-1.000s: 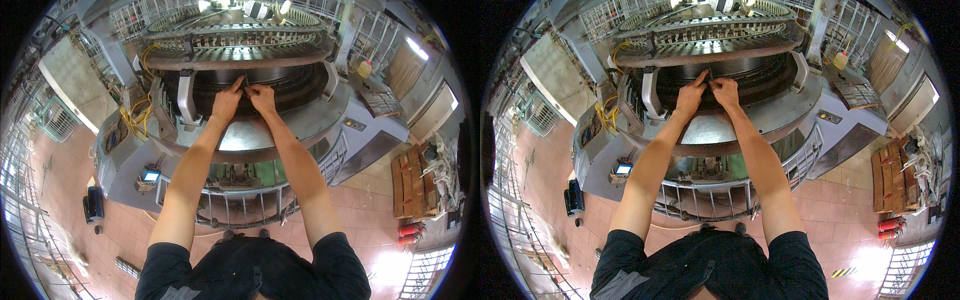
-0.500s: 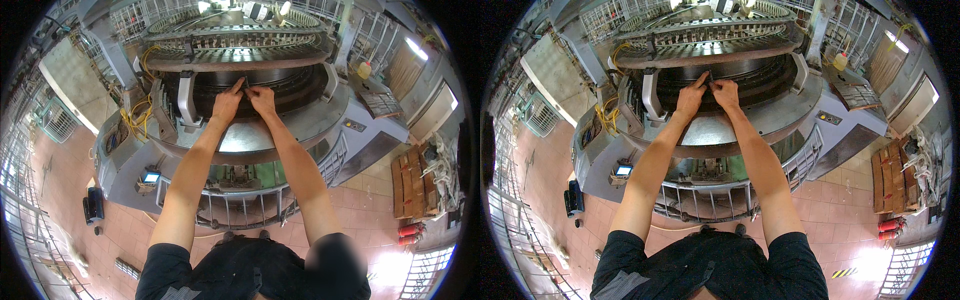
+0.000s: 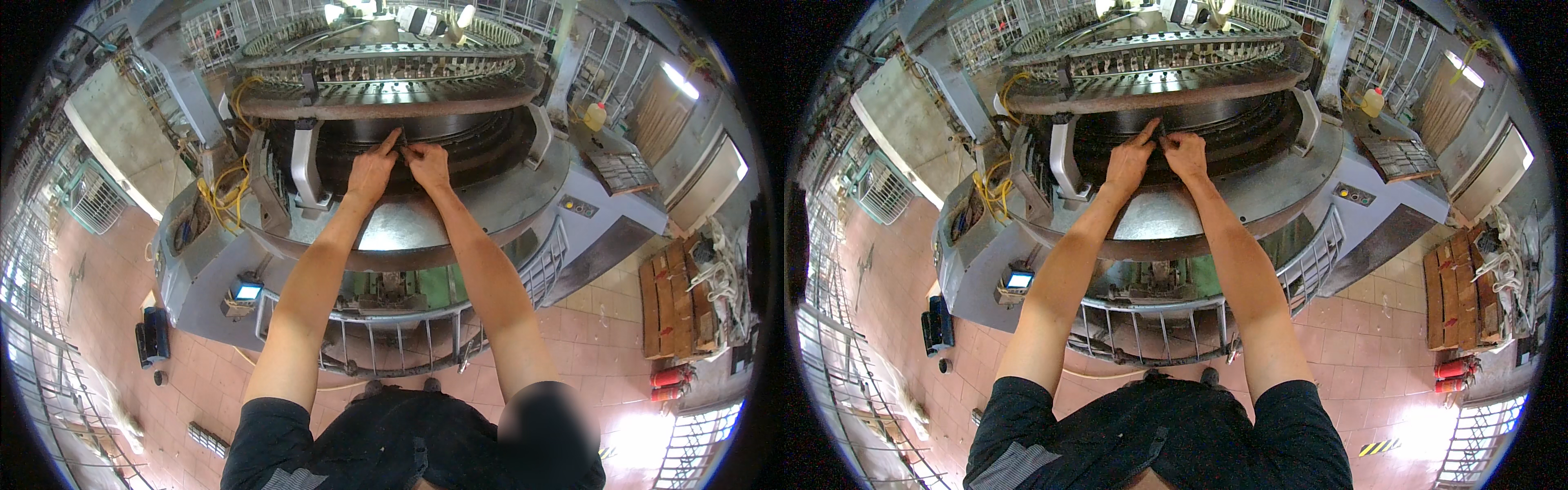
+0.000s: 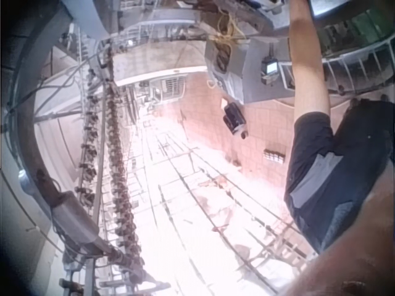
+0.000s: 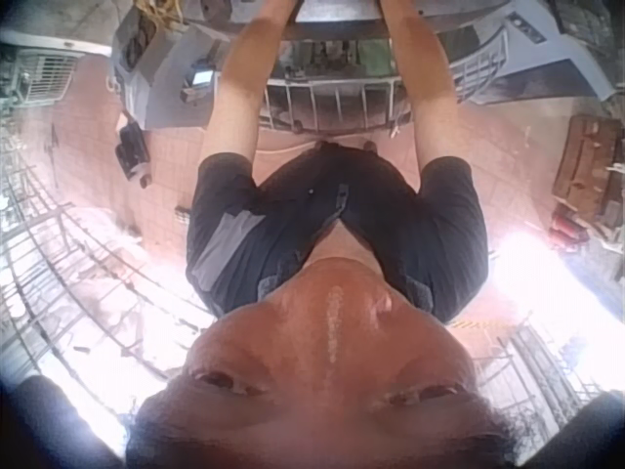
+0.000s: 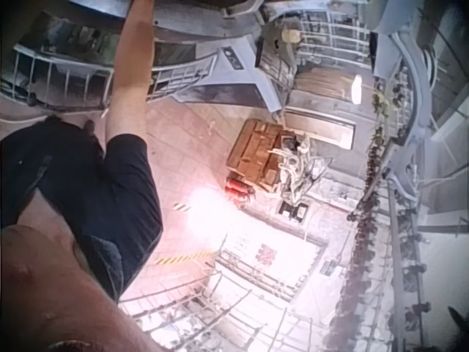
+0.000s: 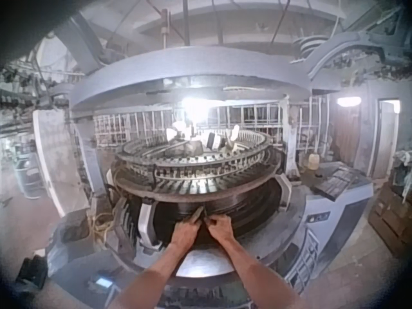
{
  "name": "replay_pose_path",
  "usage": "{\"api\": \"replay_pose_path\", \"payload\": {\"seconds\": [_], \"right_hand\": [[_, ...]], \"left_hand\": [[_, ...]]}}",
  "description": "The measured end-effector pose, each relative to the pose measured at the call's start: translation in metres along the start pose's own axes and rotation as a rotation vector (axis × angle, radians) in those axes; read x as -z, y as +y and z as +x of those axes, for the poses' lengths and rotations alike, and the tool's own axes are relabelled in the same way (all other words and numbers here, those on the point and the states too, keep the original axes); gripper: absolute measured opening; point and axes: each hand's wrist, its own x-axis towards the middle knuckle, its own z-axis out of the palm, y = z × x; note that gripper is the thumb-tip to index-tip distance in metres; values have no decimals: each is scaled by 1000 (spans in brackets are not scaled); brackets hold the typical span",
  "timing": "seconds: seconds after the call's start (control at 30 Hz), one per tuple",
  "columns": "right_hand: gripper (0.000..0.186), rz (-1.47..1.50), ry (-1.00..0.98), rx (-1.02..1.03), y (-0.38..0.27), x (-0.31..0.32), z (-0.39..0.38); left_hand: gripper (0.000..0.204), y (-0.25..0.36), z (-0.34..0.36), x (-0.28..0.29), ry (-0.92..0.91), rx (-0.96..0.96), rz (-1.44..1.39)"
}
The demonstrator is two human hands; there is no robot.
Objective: The person uses a spray nozzle to clean the interior of a large industrial machine, then retrieves a tray of metal rods and inserts them one by one into slots on the machine's rotating drum. The person handles the rods and tray by hand and uses the spray tool to clean the machine surface.
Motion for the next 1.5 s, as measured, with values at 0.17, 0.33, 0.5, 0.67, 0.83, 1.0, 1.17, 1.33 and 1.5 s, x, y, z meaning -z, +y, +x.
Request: {"api": "replay_pose_path", "payload": {"seconds": [0.17,0.33,0.5,0.67,0.83,1.0,1.17,1.33,1.5], "right_hand": [[24,-31,8,-5,-4,3,-1],[25,-43,-28,-29,-11,8,-2],[25,-49,-35,-26,-10,8,-2],[24,-42,-39,-45,-9,7,-1],[24,-48,-27,-41,-10,7,-2],[24,-64,-29,-34,-7,6,-1],[24,-105,15,16,-4,3,-1],[24,-83,2,-15,-6,4,-1],[23,-14,-50,-109,-9,7,-1]], "left_hand": [[18,1,1,2,18,-16,31],[16,1,1,3,26,-33,19],[19,1,1,3,46,-40,2],[19,0,1,2,45,-40,-7],[19,0,2,1,23,-36,-6],[18,1,2,2,30,-41,4],[15,2,2,3,40,-31,-19],[13,3,2,4,64,-41,-4],[14,4,3,4,54,-47,16]]}}
